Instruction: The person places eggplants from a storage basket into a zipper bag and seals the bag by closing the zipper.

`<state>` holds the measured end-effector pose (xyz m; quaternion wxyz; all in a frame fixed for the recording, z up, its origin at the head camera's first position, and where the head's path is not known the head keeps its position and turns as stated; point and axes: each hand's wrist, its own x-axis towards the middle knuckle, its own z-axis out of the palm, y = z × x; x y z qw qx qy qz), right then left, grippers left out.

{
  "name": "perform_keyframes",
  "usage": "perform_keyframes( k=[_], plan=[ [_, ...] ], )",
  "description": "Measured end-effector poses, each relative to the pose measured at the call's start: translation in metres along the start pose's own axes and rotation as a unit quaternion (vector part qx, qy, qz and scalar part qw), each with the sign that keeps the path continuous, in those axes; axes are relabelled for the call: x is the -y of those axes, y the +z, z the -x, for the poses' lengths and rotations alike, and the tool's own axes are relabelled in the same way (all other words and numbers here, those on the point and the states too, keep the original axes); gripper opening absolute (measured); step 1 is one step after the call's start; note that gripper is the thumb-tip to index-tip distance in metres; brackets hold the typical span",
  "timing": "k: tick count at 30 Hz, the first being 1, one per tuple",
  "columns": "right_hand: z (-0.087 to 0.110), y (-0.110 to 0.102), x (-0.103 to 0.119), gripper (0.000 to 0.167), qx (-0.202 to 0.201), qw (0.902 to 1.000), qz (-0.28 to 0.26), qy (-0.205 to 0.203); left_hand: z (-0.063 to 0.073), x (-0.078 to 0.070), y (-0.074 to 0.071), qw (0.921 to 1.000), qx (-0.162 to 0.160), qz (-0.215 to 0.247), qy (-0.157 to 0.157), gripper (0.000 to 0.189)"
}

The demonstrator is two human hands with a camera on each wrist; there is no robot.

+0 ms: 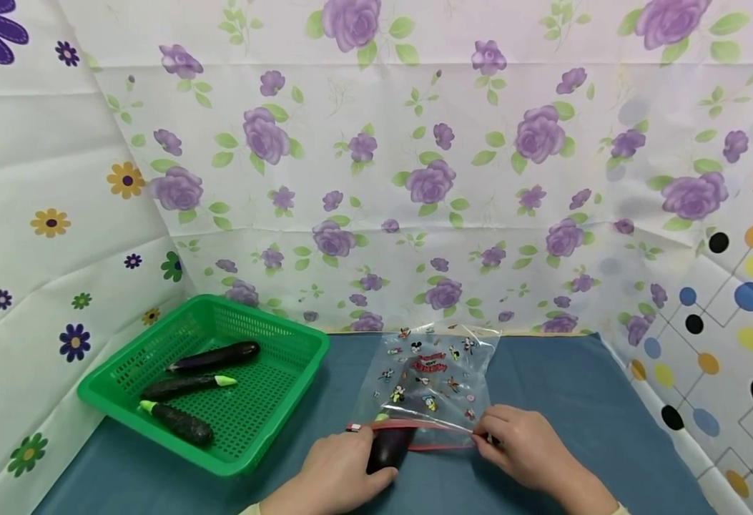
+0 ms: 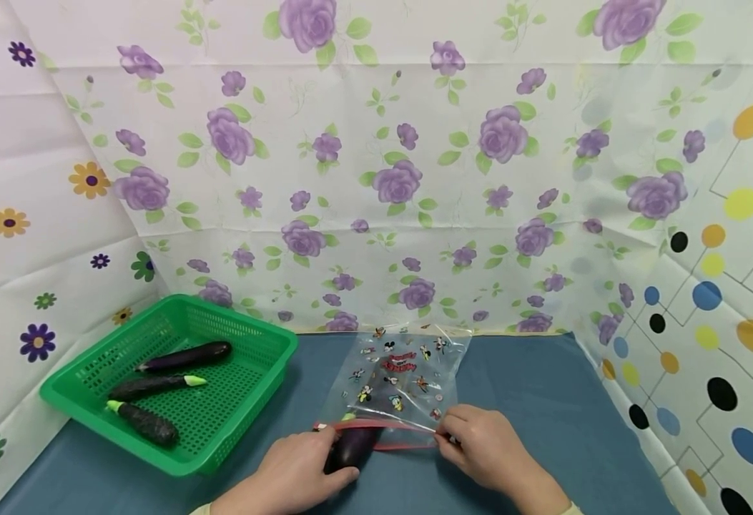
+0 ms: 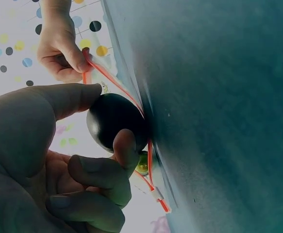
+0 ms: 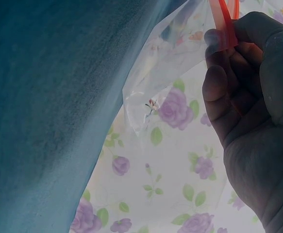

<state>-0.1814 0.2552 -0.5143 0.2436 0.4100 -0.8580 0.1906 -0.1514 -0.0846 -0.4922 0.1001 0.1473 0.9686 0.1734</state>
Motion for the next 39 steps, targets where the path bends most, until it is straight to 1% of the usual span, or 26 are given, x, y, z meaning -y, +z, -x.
perform_keyframes(
  k=[10,13,19,26,35,39],
  plan=[
    [0.000,0.000,-0.001,0.027,-0.002,1.0000,0.002,-0.004,-0.001,-0.001,0.002,0.9988,-0.019,-0.041,0.021,0.058],
    [0.000,0.000,-0.001,0.027,-0.001,1.0000,0.003,-0.003,-0.002,-0.003,0.002,0.9984,-0.025,-0.045,0.025,0.057],
    [0.000,-0.001,-0.001,0.026,0.003,1.0000,0.002,0.002,-0.004,-0.004,0.001,0.9985,-0.019,-0.044,0.024,0.053],
    [-0.001,-0.001,0.000,0.026,0.001,1.0000,0.002,0.000,-0.006,-0.005,0.001,0.9979,-0.034,-0.046,0.031,0.052],
    [0.000,0.000,-0.001,0.026,0.000,1.0000,0.001,-0.001,-0.010,-0.004,0.004,0.9975,-0.039,-0.049,0.032,0.053],
    [0.000,0.000,-0.001,0.026,0.001,1.0000,0.001,-0.001,-0.010,-0.004,0.004,0.9970,-0.043,-0.052,0.038,0.053]
  ],
)
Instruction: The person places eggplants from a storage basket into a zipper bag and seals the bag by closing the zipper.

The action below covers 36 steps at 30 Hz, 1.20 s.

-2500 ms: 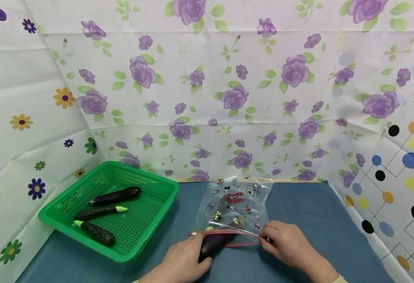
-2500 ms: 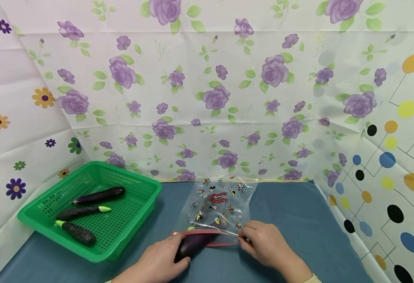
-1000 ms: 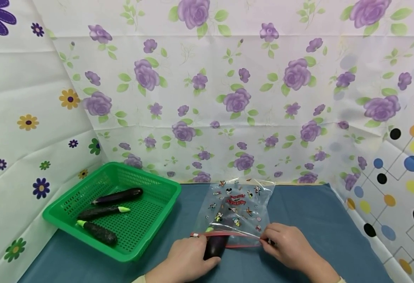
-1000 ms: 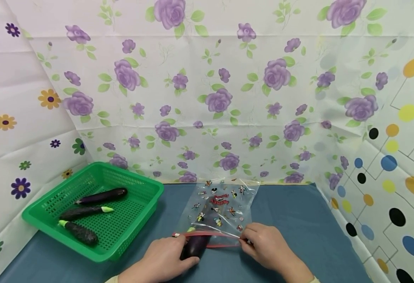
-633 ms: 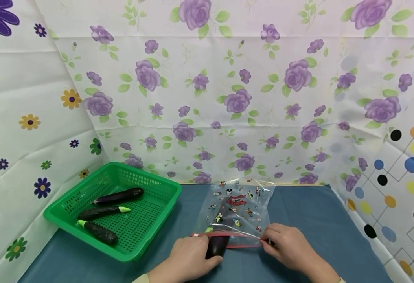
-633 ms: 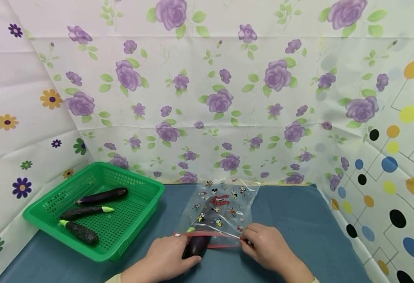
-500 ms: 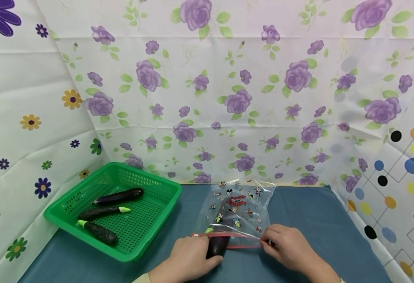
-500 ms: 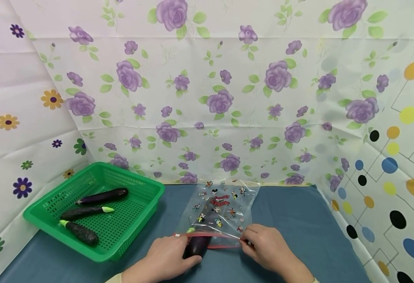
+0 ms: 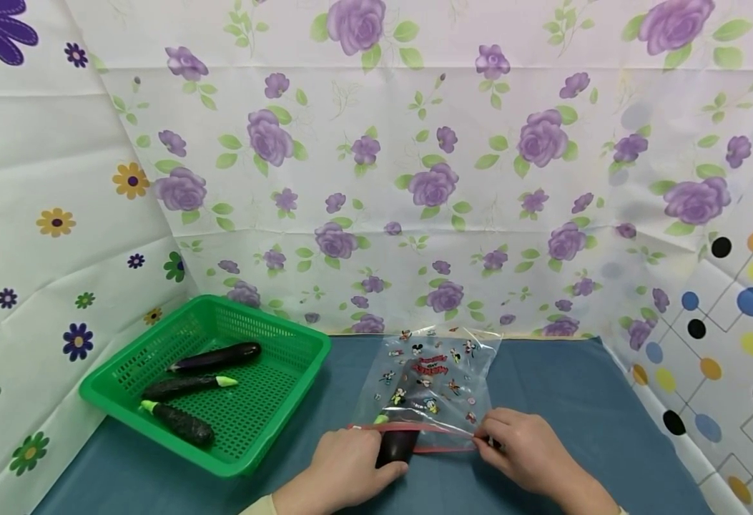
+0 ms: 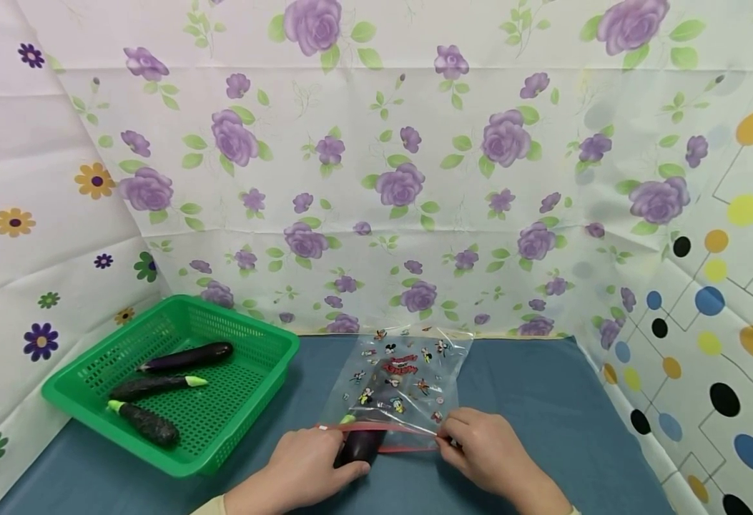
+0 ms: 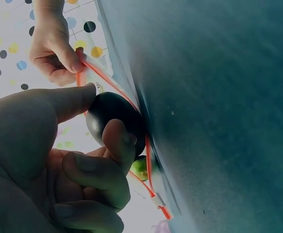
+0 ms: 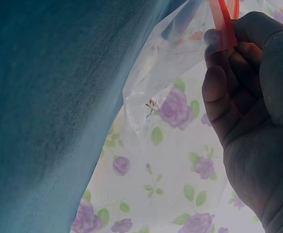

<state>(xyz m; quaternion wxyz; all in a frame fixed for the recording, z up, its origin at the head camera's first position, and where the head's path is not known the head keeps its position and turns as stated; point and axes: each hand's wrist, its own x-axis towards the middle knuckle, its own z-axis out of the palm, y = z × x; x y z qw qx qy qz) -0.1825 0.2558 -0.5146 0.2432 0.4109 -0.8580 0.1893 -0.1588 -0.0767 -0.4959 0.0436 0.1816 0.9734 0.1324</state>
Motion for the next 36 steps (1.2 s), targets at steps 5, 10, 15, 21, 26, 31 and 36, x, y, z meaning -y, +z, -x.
perform_keyframes(
  k=[5,10,15,21,26,31,36],
  plan=[
    [0.0002,-0.0006,0.0004,0.025,0.002,1.0000,-0.001,0.003,-0.0010,-0.0011,0.0009,1.0000,0.000,0.001,0.000,0.052],
    [0.0002,-0.0012,0.0011,0.025,0.003,1.0000,0.000,0.005,-0.0020,-0.0031,0.0010,1.0000,-0.002,0.004,-0.006,0.052],
    [0.0002,-0.0019,0.0016,0.024,0.006,1.0000,0.000,0.007,-0.0027,-0.0046,0.0011,1.0000,-0.004,0.003,-0.007,0.052],
    [0.0009,-0.0011,0.0008,0.025,0.004,1.0000,0.001,0.004,-0.0041,-0.0071,0.0019,0.9999,-0.007,0.007,-0.007,0.049],
    [0.0013,0.0005,0.0001,0.028,0.002,1.0000,0.004,0.001,-0.0035,-0.0075,0.0034,0.9999,-0.017,0.000,-0.002,0.043],
    [0.0005,0.0005,0.0001,0.029,-0.001,1.0000,0.004,-0.001,-0.0035,-0.0078,0.0030,0.9996,-0.027,-0.006,0.006,0.038],
    [-0.0001,0.0001,0.0004,0.028,-0.002,1.0000,0.003,-0.002,-0.0035,-0.0055,0.0030,0.9986,-0.049,-0.001,0.018,0.033]
  ],
)
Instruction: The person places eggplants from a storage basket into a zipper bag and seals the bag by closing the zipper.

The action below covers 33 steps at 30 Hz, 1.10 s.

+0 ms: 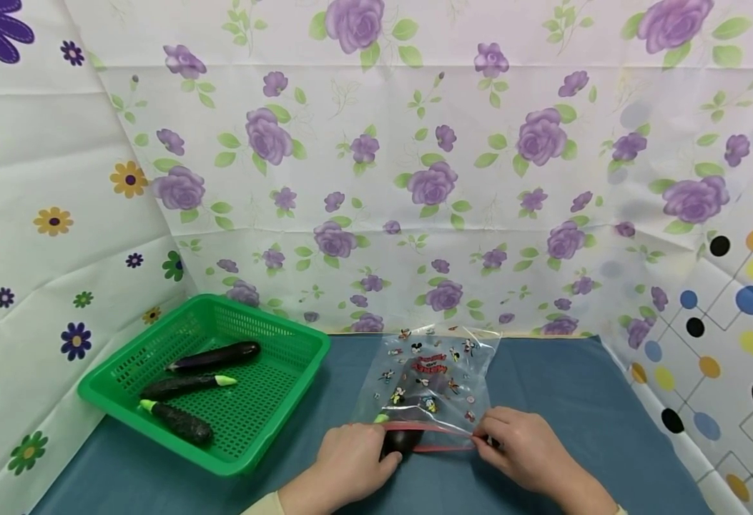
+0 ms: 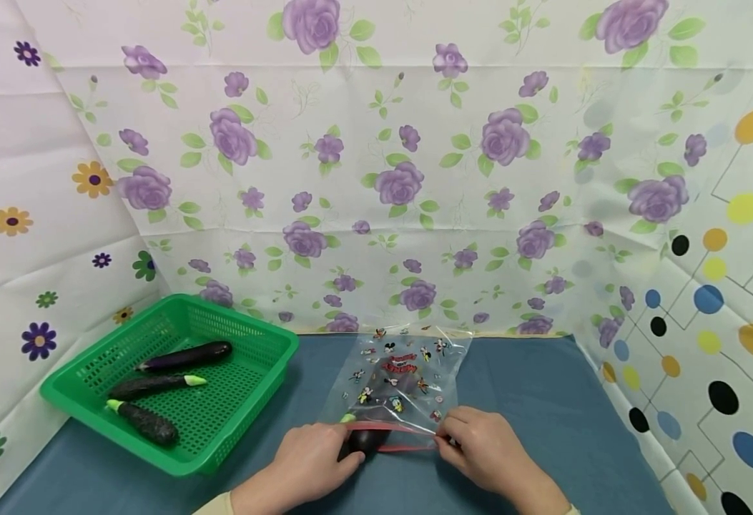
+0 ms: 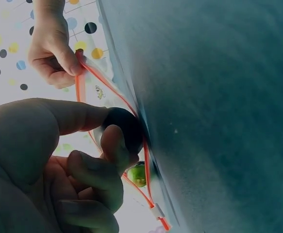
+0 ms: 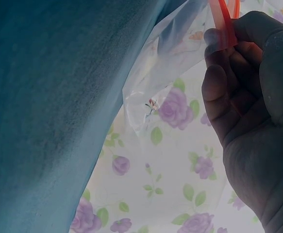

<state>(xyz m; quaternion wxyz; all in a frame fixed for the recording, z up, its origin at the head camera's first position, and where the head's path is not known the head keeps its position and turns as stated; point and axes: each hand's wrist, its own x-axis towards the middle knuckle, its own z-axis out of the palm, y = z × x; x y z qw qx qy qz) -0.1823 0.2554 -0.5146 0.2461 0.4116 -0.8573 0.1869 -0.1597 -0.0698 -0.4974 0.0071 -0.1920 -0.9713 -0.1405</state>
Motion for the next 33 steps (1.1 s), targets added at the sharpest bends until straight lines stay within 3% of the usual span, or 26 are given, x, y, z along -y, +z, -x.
perform_keyframes(
  k=[5,21,33],
  plan=[
    [-0.0005,0.0002,-0.0002,0.028,-0.002,1.0000,0.000,-0.002,0.0002,0.0016,0.0005,0.9997,-0.024,-0.002,0.009,0.036],
    [-0.0004,0.0006,-0.0002,0.029,0.001,1.0000,0.000,0.002,-0.0021,0.0035,0.0015,0.9991,-0.038,-0.003,0.017,0.034],
    [-0.0005,0.0005,0.0014,0.028,-0.001,1.0000,-0.001,0.001,-0.0068,0.0078,0.0034,0.9968,-0.070,-0.013,0.036,0.049]
  ],
)
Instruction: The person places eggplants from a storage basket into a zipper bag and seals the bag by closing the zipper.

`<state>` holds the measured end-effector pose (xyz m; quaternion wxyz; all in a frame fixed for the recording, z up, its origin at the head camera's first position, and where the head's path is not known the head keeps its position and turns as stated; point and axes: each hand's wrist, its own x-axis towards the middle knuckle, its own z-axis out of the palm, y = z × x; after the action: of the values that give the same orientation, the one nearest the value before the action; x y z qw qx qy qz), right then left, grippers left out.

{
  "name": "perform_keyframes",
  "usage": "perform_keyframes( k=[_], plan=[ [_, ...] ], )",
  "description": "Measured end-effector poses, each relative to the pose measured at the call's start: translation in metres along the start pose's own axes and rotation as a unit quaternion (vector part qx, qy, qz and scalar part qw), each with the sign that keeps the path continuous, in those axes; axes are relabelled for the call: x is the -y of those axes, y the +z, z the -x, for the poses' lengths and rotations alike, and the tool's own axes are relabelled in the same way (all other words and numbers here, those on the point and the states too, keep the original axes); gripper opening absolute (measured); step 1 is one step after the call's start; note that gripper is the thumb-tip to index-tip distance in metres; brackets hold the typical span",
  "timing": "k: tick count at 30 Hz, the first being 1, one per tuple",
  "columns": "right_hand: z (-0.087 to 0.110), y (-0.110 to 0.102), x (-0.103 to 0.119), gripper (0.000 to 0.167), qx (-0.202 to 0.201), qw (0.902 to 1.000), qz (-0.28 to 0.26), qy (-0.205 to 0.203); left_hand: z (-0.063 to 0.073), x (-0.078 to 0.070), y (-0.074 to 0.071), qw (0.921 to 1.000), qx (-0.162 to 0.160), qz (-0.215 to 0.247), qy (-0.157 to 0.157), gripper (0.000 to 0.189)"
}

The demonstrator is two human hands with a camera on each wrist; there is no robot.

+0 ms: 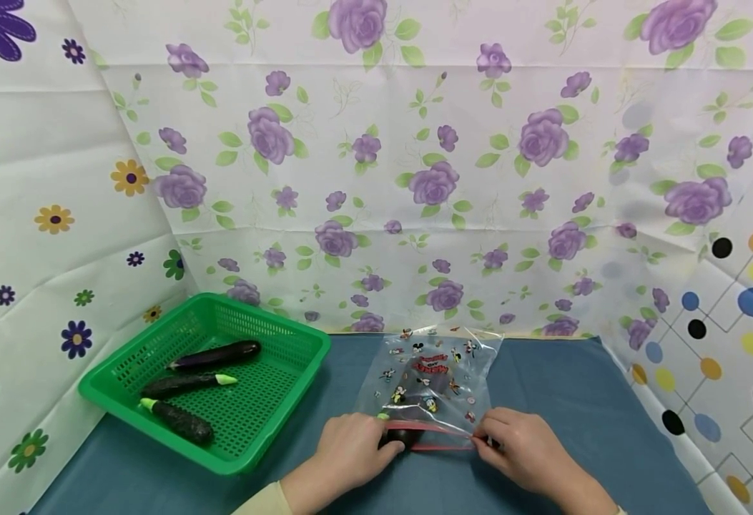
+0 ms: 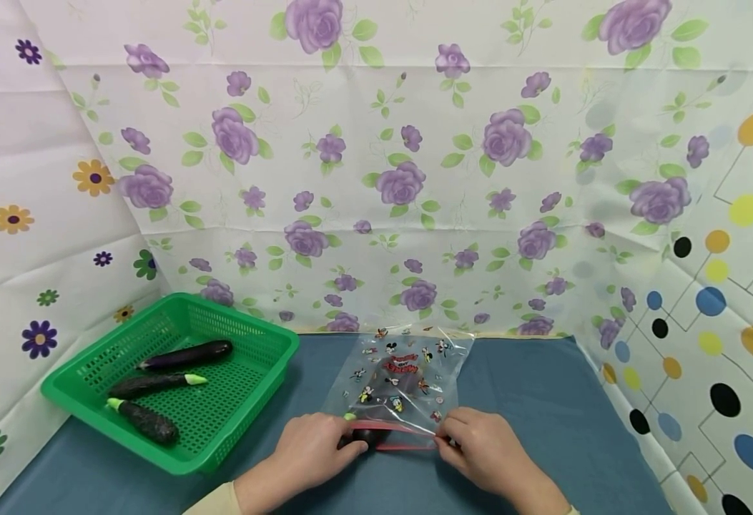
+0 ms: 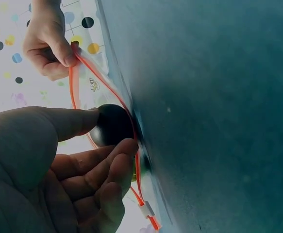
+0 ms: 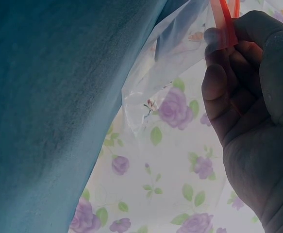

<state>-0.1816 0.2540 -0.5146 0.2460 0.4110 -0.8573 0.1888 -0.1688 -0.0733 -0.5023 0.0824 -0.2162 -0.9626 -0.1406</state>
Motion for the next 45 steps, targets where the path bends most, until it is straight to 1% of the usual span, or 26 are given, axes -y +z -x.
perform_keyframes(
  k=[3,8,16,23,29,32,35,36,38,42,43,45],
  plan=[
    [0.000,0.000,0.000,0.028,0.001,1.0000,0.001,0.001,-0.002,0.002,0.002,0.9999,0.005,0.008,-0.004,0.055],
    [0.000,0.000,0.000,0.028,0.001,1.0000,0.001,0.000,-0.006,0.004,0.002,0.9997,0.018,0.015,-0.008,0.058],
    [0.000,0.000,-0.001,0.028,0.004,1.0000,0.002,0.002,-0.009,0.005,0.002,1.0000,0.004,0.005,0.001,0.062],
    [0.000,0.000,-0.001,0.028,0.003,1.0000,-0.002,0.002,-0.013,0.004,0.004,0.9998,0.018,0.003,-0.003,0.062],
    [0.000,0.001,-0.002,0.028,0.005,1.0000,-0.002,0.003,-0.016,0.003,0.004,1.0000,0.003,-0.006,0.001,0.063],
    [0.000,0.001,-0.002,0.028,0.005,1.0000,-0.002,0.002,-0.015,0.004,0.003,1.0000,-0.001,0.001,0.004,0.063],
    [0.000,0.001,-0.002,0.028,0.005,1.0000,-0.003,0.001,-0.014,0.008,0.004,0.9997,-0.009,0.022,0.009,0.062],
    [0.000,0.001,-0.002,0.028,0.005,1.0000,-0.003,0.001,-0.016,0.016,0.016,0.9992,-0.021,0.027,0.021,0.061],
    [0.000,0.001,-0.002,0.028,0.005,1.0000,-0.003,0.002,-0.015,0.019,0.015,0.9986,-0.021,0.041,0.027,0.059],
    [0.001,0.001,-0.002,0.028,0.007,1.0000,0.001,0.005,-0.015,0.022,0.009,0.9981,-0.013,0.056,0.024,0.051],
    [0.001,0.001,-0.002,0.028,0.007,1.0000,0.002,0.005,-0.013,0.015,-0.005,0.9982,-0.001,0.059,0.011,0.048],
    [0.001,0.001,-0.002,0.028,0.006,1.0000,0.002,0.005,-0.013,0.015,-0.011,0.9982,-0.002,0.060,0.004,0.043]
  ],
)
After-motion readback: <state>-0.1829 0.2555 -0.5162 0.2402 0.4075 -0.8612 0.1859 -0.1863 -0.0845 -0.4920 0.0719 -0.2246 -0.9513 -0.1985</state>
